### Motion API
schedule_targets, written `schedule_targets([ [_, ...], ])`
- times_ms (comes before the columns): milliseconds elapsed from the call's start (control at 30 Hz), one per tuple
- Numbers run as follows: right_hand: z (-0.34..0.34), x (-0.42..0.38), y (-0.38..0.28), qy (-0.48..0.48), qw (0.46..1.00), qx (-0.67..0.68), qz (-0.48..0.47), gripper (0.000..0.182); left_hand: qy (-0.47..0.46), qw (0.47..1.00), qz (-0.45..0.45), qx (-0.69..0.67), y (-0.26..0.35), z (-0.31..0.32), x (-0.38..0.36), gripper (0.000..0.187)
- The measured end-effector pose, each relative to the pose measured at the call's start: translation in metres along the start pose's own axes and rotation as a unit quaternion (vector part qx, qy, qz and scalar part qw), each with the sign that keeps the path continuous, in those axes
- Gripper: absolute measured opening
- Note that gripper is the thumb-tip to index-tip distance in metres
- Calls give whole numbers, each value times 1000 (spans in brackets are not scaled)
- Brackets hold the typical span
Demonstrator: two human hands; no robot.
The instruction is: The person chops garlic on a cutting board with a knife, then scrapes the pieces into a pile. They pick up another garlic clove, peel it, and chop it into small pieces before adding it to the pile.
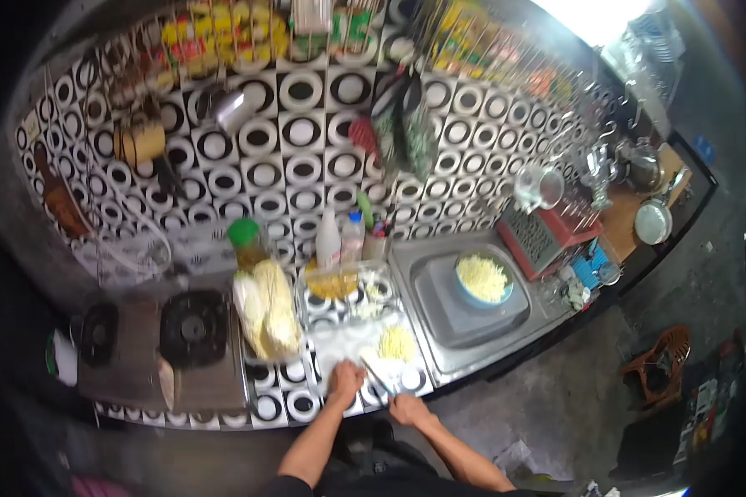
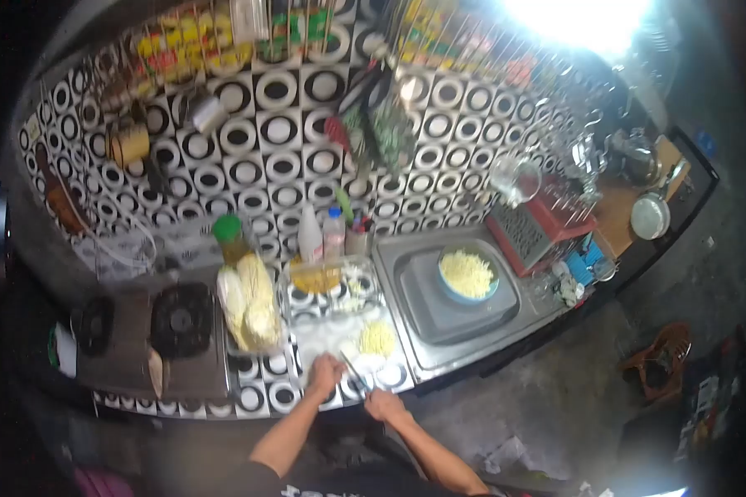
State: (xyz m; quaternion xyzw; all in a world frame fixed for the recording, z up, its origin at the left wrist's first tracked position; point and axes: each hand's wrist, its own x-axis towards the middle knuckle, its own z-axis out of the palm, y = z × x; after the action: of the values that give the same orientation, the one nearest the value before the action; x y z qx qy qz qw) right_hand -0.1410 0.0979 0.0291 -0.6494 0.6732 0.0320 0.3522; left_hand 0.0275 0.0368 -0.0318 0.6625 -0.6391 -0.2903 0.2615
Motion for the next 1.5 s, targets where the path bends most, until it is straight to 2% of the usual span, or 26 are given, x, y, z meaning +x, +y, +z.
schedule_targets([
  [33,-1,2,3,5,1000,4,8,48,-2,1000,-7,-24,-11,9,2,31],
  [67,-16,-4,-3,-12,1000,4,-9,47,-5,998,47,33,-35,30,8,34],
  [100,-16,-2,2,-1,1000,11,-17,47,-12,996,51,66,-41,35,11,36],
  [133,-10,0,9,30,999,14,-24,47,-23,991,101,81,-26,17,5,31],
  [167,-17,-3,10,17,998,37,-40,48,35,995,81,54,-42,33,5,21],
  [233,-14,-2,24,10,996,47,-77,42,-17,993,88,72,-13,8,3,13],
  [300,-14,-6,30,16,989,103,-103,38,13,999,27,31,-4,9,1,13],
  [367,-16,-8,35,-20,986,136,-99,35,64,998,14,-25,-5,15,-3,16],
  [500,-14,-6,46,-6,987,106,-117,34,99,994,-27,-49,4,16,-6,20],
  [567,-12,-5,50,-13,989,100,-106,34,116,992,-14,-47,4,16,-4,17],
  [867,-14,-10,32,-20,999,5,-33,26,56,995,-29,-77,-6,14,2,10],
  [1033,9,7,33,-7,999,-1,-38,23,86,991,-4,-101,-6,17,-1,5],
  [1067,11,12,30,-9,999,-16,-42,23,93,991,23,-91,-8,17,-1,5],
  [1167,17,28,18,2,998,-15,-64,26,65,996,22,-55,-17,21,-1,12],
  [1233,27,41,24,27,996,23,-78,26,49,999,-5,-23,-22,27,-4,25],
  [1267,25,39,25,37,994,59,-88,30,23,1000,11,-2,-28,32,-3,28],
  [1300,20,36,27,44,990,71,-111,34,16,999,-15,-28,-38,42,-3,29],
  [1333,2,36,19,-35,996,50,-73,36,53,998,0,-33,-31,34,-2,28],
  [1367,-11,27,9,-28,998,31,-50,32,88,995,-25,-33,-21,29,-2,27],
  [1433,-25,17,6,-48,998,40,-30,27,70,997,-13,-3,-17,25,-1,23],
  [1500,-39,9,-4,-76,996,33,-14,30,106,993,53,-22,-18,26,-2,19],
])
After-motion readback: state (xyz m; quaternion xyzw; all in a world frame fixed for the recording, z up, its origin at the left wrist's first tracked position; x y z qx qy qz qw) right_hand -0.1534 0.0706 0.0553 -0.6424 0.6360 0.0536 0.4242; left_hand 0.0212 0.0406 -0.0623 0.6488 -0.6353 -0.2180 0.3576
